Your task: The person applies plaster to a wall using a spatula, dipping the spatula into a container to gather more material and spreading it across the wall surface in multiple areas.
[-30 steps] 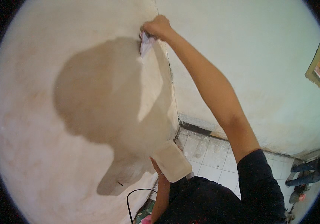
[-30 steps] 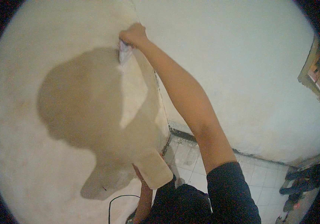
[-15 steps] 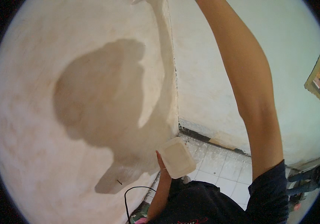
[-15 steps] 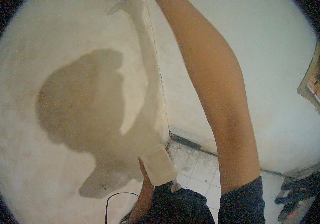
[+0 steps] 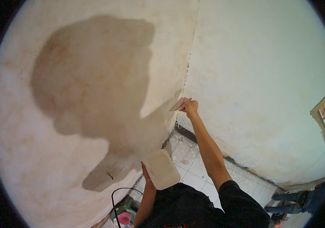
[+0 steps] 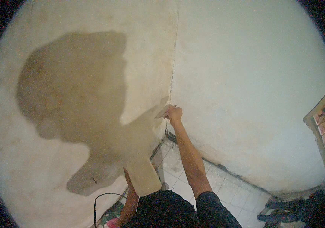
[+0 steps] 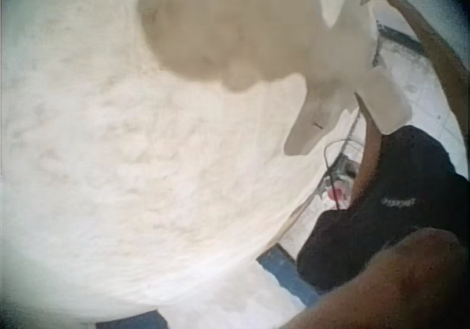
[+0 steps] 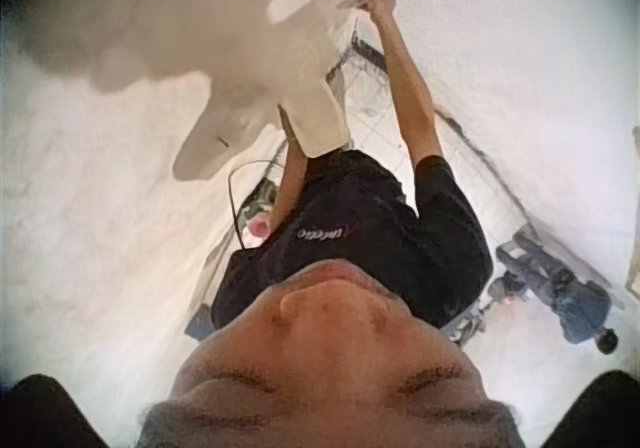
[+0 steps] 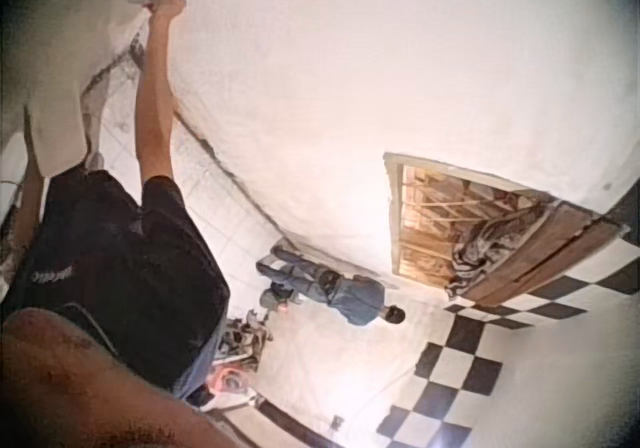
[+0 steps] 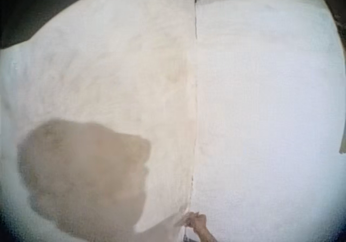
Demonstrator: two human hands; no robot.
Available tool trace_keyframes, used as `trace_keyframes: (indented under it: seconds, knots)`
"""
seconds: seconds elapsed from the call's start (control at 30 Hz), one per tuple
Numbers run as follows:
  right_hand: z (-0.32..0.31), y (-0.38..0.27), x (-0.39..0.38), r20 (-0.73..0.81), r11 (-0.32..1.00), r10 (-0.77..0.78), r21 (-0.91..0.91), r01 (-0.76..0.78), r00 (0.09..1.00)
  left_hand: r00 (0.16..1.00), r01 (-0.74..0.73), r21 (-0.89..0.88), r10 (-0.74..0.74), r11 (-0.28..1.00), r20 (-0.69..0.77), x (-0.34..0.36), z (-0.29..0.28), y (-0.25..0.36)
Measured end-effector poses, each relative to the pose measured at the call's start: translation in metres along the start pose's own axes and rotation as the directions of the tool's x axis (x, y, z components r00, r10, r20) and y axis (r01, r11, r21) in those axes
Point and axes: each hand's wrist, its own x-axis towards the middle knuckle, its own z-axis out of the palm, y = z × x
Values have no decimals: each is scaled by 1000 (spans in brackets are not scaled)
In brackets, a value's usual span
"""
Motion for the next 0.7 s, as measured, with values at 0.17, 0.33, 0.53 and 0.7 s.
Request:
trace_keyframes:
  seconds: [0.17,0.33,0.53,0.7]
  knots:
    - [26,-31,18,84,963,-232,-119,241,969,1000,16,12,-15,1000,-11,1,-10,-4]
    - [52,-160,-24,215,914,-364,-104,392,906,999,32,21,-32,999,5,5,-15,-2]
    - [57,-303,-42,273,863,-476,-38,504,836,980,162,56,-167,985,108,20,8,-6]
    - [75,-401,-89,202,751,-608,-168,639,768,947,266,102,-280,958,158,17,22,6]
